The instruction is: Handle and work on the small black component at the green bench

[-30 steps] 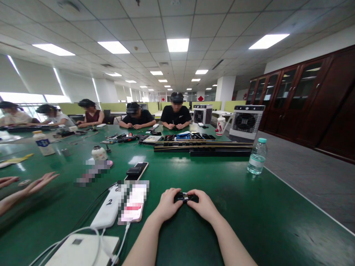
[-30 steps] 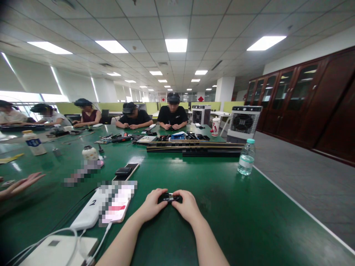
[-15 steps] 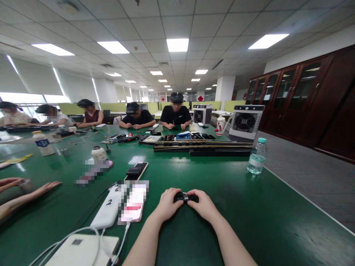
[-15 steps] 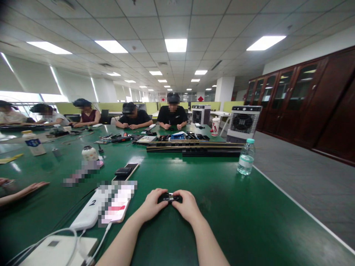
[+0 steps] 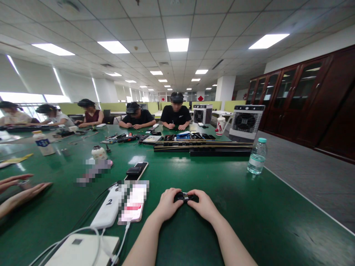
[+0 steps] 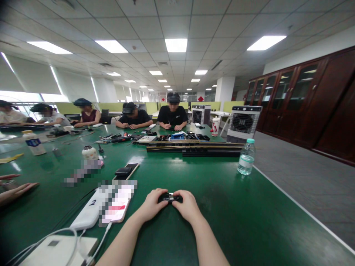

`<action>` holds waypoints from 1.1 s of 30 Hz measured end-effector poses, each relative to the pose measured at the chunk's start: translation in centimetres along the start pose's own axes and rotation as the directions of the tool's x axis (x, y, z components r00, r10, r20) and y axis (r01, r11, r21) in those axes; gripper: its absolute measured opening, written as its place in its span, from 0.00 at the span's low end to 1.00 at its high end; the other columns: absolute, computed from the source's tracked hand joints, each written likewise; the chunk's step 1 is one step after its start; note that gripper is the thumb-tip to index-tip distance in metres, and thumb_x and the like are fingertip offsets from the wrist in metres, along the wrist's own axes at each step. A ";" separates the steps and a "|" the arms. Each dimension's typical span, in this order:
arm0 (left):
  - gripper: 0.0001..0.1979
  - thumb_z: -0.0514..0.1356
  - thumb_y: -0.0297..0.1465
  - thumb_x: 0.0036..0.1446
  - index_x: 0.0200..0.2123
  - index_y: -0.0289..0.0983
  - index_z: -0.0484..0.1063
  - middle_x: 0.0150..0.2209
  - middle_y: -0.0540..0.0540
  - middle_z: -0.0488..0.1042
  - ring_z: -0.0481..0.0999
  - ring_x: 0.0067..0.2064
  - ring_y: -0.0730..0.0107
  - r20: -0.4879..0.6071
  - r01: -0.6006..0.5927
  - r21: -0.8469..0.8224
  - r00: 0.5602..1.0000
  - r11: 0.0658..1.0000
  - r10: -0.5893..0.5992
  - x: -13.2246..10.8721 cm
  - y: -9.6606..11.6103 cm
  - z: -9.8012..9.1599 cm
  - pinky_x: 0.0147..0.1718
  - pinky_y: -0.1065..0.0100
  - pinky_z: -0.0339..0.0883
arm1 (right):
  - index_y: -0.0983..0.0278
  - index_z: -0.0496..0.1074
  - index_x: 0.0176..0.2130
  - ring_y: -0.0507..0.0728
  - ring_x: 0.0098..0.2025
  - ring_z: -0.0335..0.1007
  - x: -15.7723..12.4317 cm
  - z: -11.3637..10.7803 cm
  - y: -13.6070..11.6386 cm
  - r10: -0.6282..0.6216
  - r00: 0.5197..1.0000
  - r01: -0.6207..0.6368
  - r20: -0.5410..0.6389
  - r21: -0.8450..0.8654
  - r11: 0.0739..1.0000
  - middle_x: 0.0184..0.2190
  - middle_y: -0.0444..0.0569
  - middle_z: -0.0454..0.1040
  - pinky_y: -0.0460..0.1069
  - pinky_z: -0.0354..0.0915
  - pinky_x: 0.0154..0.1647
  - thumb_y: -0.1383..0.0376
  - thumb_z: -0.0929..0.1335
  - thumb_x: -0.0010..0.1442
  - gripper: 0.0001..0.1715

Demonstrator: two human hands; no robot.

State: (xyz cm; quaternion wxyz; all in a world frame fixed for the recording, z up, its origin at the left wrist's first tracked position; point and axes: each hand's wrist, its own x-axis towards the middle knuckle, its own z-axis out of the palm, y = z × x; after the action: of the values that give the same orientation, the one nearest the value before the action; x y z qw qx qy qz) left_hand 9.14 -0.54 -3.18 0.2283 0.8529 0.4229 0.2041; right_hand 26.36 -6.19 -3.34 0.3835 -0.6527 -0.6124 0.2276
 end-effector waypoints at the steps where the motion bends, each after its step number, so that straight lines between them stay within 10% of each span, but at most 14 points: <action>1: 0.19 0.59 0.33 0.53 0.49 0.39 0.69 0.48 0.44 0.72 0.68 0.50 0.60 0.001 -0.001 0.002 1.000 1.000 0.001 0.0 0.0 0.0 0.50 0.62 0.59 | 0.61 0.75 0.37 0.59 0.46 0.70 0.0 0.0 0.0 -0.002 1.000 0.002 0.001 0.000 1.000 0.40 0.48 0.77 0.53 0.62 0.52 0.68 0.68 0.46 0.15; 33: 0.19 0.56 0.34 0.54 0.50 0.38 0.68 0.49 0.43 0.72 0.68 0.51 0.59 -0.006 -0.004 0.008 1.000 1.000 0.004 0.1 -0.2 0.2 0.51 0.62 0.58 | 0.61 0.75 0.37 0.59 0.46 0.70 0.1 0.0 0.0 -0.005 1.000 0.005 0.007 -0.014 1.000 0.40 0.49 0.77 0.54 0.62 0.51 0.65 0.68 0.47 0.14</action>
State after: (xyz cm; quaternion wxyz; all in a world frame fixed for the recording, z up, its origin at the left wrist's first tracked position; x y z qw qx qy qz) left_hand 9.19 -0.34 -3.50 0.2233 0.8540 0.4226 0.2053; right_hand 26.34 -6.13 -3.31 0.3775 -0.6531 -0.6169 0.2245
